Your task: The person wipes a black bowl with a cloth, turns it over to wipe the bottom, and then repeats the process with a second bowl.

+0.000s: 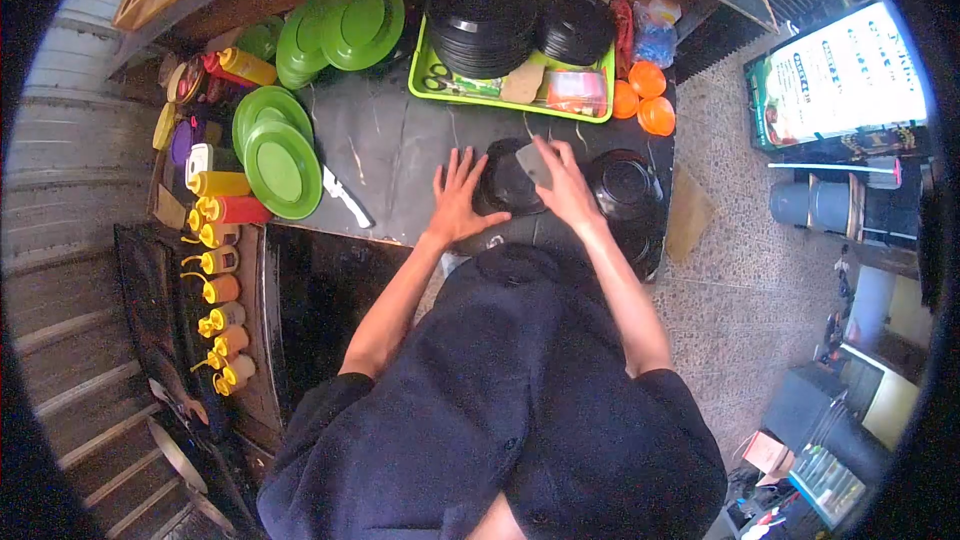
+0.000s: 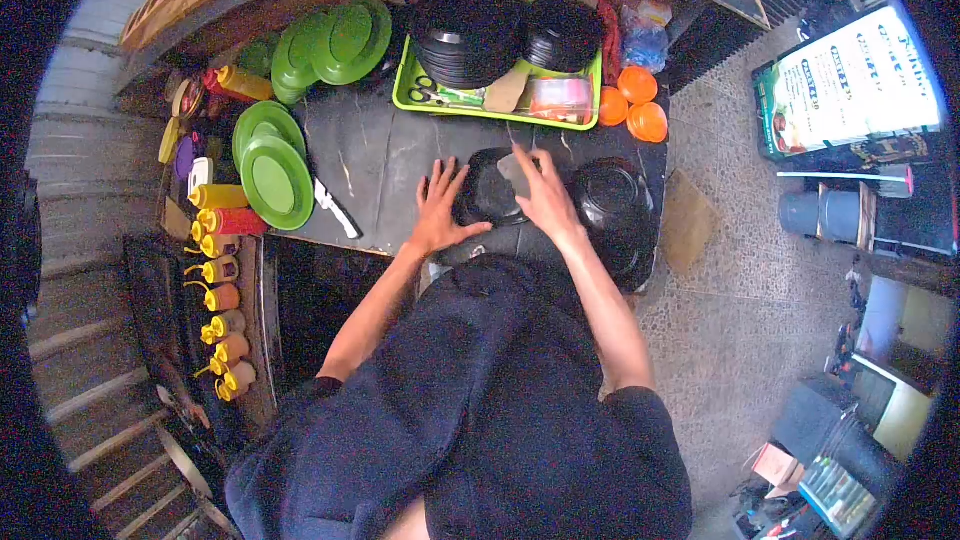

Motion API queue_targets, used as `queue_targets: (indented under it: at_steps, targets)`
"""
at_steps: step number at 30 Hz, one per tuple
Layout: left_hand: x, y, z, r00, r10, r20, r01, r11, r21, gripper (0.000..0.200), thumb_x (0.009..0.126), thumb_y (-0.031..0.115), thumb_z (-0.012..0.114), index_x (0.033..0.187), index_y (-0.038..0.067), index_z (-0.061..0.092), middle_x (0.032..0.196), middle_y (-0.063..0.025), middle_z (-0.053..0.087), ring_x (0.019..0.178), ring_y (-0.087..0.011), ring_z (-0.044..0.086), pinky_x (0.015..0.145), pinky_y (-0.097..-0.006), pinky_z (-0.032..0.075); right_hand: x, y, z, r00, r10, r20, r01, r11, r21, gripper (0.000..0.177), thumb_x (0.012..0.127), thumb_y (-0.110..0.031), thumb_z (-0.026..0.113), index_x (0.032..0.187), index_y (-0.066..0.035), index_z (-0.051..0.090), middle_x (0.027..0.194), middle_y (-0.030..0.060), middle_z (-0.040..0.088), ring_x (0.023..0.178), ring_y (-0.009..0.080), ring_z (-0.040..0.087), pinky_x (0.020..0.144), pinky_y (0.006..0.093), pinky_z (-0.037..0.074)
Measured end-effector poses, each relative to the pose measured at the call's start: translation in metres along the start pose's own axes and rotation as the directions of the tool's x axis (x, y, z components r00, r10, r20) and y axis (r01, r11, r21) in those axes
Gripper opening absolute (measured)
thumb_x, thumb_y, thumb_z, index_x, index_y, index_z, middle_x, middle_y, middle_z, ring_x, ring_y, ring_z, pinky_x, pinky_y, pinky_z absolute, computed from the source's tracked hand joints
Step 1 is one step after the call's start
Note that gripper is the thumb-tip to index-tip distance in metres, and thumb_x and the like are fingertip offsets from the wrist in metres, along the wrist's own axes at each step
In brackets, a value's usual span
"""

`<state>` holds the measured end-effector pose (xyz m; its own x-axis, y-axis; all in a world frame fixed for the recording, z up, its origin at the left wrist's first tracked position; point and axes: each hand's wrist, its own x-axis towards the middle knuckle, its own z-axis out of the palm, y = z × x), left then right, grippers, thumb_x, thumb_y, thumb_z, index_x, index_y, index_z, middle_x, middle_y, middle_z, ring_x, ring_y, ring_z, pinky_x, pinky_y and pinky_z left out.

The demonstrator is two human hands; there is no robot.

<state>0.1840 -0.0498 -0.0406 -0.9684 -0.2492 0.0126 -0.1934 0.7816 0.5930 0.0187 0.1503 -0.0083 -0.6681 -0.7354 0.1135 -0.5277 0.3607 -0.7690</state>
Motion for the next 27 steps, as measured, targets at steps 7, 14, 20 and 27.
queue_targets:
  at_steps: [7,14,20,27]
  targets:
    - [0.000,0.000,0.006,0.998,-0.043,0.043,0.041,0.997,0.062,0.128,0.068,0.065,0.088,0.170,0.017,0.026,0.178,-0.0160,0.014,0.165,-0.0396,0.001,0.128,-0.0656,0.002,0.003,0.007,0.030,0.997,0.066,-0.031,-0.072,0.969,-0.236,0.078,0.068,0.004,0.083,0.141,0.003,0.058,0.136,0.0185,0.052,0.123,0.0404,0.057,0.107,0.0453,0.051]
    - [0.002,0.003,0.005,0.996,-0.077,0.050,0.074,0.996,0.056,0.129,0.066,0.060,0.089,0.171,0.018,0.026,0.179,-0.0128,0.012,0.166,-0.0367,0.001,0.128,-0.0648,0.000,0.017,-0.013,0.042,0.993,-0.074,0.089,0.092,0.971,-0.222,0.069,0.068,0.009,0.075,0.135,-0.005,0.067,0.129,0.0095,0.064,0.119,0.0336,0.060,0.105,0.0441,0.052]
    - [0.001,0.004,0.002,0.989,-0.130,0.065,0.122,0.986,0.118,0.127,0.064,0.058,0.089,0.170,0.023,0.028,0.179,-0.0087,0.015,0.166,-0.0341,0.004,0.129,-0.0645,0.001,-0.003,-0.013,0.020,0.873,-0.220,0.434,0.304,0.943,-0.133,0.067,0.065,0.009,0.076,0.129,-0.010,0.073,0.128,0.0033,0.067,0.110,0.0310,0.061,0.101,0.0412,0.054]
    - [-0.001,-0.001,0.009,0.996,-0.088,0.006,0.087,0.992,0.090,0.126,0.066,0.067,0.086,0.170,0.023,0.029,0.179,-0.0091,0.015,0.166,-0.0344,0.005,0.127,-0.0672,-0.001,0.028,0.006,-0.016,0.822,-0.099,0.561,0.229,0.959,-0.166,0.056,0.072,0.008,0.068,0.123,-0.014,0.076,0.124,0.0053,0.069,0.112,0.0345,0.062,0.100,0.0418,0.053]
